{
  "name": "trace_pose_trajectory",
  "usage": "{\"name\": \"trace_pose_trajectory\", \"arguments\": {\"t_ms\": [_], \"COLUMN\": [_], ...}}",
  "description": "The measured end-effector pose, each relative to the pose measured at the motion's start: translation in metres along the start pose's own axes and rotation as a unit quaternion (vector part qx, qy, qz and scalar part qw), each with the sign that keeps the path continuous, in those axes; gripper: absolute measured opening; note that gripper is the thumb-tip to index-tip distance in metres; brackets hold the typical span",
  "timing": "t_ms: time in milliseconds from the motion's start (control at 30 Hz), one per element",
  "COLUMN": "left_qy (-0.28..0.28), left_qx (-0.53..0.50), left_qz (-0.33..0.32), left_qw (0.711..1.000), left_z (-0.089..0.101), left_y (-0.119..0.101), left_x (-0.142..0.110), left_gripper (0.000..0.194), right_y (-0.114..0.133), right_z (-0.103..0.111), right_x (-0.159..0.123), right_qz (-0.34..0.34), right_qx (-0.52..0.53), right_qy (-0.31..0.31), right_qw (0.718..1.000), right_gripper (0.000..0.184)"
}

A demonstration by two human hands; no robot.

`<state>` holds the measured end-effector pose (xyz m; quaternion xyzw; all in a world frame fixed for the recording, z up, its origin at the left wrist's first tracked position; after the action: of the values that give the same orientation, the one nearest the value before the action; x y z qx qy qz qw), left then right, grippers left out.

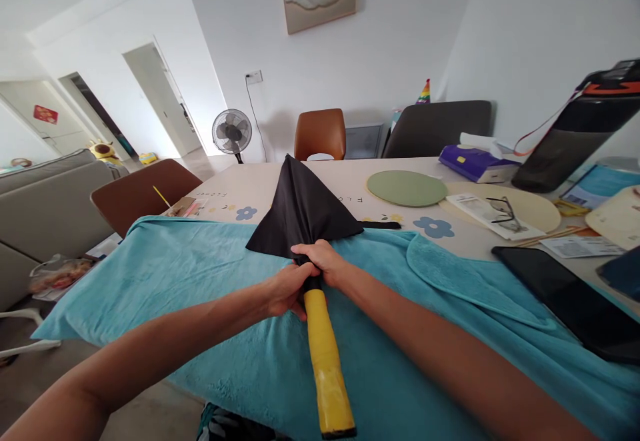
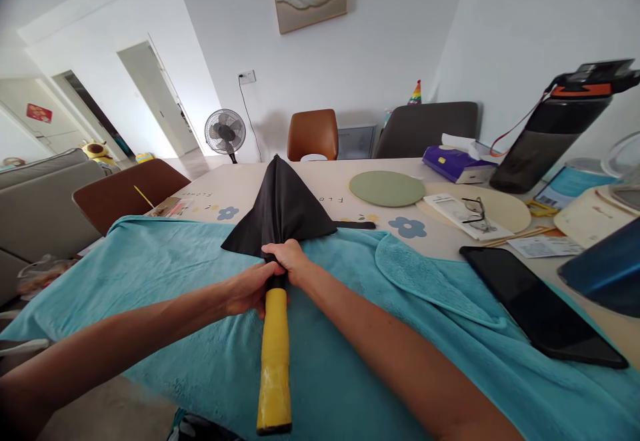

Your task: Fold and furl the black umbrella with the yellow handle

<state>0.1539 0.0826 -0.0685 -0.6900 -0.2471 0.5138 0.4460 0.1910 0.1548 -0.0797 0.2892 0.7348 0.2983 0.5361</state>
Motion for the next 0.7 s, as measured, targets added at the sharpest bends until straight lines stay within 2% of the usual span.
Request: {"name": "trace_pose_trajectory", "arguments": {"t_ms": [133,300,400,500,700], "left_qy": [0.006,0.051,0.084,0.090,0.102], "left_qx": [-0.041,-0.121,-0.175,-0.211,-0.235], "left_qz": [-0.018,-0.028,-0.034,-0.040,-0.043], "left_qw": [0.999,0.991,0.980,0.972,0.966], "left_z": [0.000,-0.006,-0.013,-0.015,-0.015], "left_y": [0.004,0.007,0.003,0.001,0.005], "left_x": [0.003,0.004,0.001,0.000,0.005], "left_gripper": [0.027,0.027,0.028,0.027,0.027], "right_y": [-0.003,-0.011,-0.013,-0.015,-0.019], "right_z": [-0.006,-0.016,-0.024,-0.027,-0.032], "right_x": [-0.002,-0.007,-0.013,-0.018,-0.019], "right_qz": [-0.030,-0.093,-0.126,-0.149,-0.152], "right_qx": [0.026,0.064,0.067,0.048,0.046], "right_qy": [0.017,0.078,0.137,0.167,0.191], "right_qw": [0.999,0.991,0.980,0.973,0.969], "right_gripper": [0.015,0.015,0.022,0.032,0.030]}}
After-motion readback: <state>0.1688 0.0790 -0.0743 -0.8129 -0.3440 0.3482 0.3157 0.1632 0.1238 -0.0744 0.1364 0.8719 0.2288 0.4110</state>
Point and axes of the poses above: each hand's wrist, its own x-axis towards the middle knuckle, its own z-axis out of the back of the hand, y = z × x, the point moved 10 cm from there along x, towards the middle knuckle, and after that the axes turned 11 degrees about -z, right-handed, at the moved point
